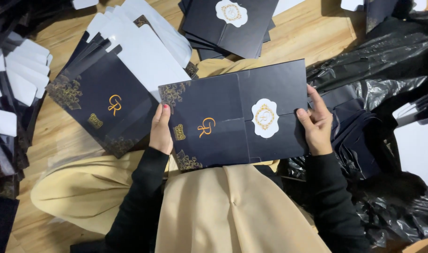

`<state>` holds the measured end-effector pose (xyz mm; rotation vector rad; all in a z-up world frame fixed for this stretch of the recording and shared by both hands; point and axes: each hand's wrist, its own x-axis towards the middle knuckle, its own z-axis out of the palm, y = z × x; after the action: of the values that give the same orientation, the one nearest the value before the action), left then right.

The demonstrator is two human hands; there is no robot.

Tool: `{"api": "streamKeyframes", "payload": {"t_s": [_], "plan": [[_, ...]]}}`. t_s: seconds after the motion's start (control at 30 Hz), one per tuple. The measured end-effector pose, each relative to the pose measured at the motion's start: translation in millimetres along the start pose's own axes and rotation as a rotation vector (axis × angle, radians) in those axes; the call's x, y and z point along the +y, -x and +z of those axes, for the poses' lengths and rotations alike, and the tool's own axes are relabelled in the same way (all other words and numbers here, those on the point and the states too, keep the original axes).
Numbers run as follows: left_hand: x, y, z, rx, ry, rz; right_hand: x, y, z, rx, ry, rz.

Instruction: Assembling decorative invitation folders by placing paper inserts inside and folding the covers.

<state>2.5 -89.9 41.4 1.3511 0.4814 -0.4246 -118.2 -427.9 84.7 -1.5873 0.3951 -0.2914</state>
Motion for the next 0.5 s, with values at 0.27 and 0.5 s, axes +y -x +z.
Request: {"api": "streamKeyframes", "payload": {"t_s": [0.27,0.5], "plan": [[45,51,18,-0.113,0.029,-0.058,6,-15,7,0.126,0.068,-0.013],[50,6,-23,0.108,-0.215,0.307,-25,-94,38,0.183,0.027,-0.204]]}}
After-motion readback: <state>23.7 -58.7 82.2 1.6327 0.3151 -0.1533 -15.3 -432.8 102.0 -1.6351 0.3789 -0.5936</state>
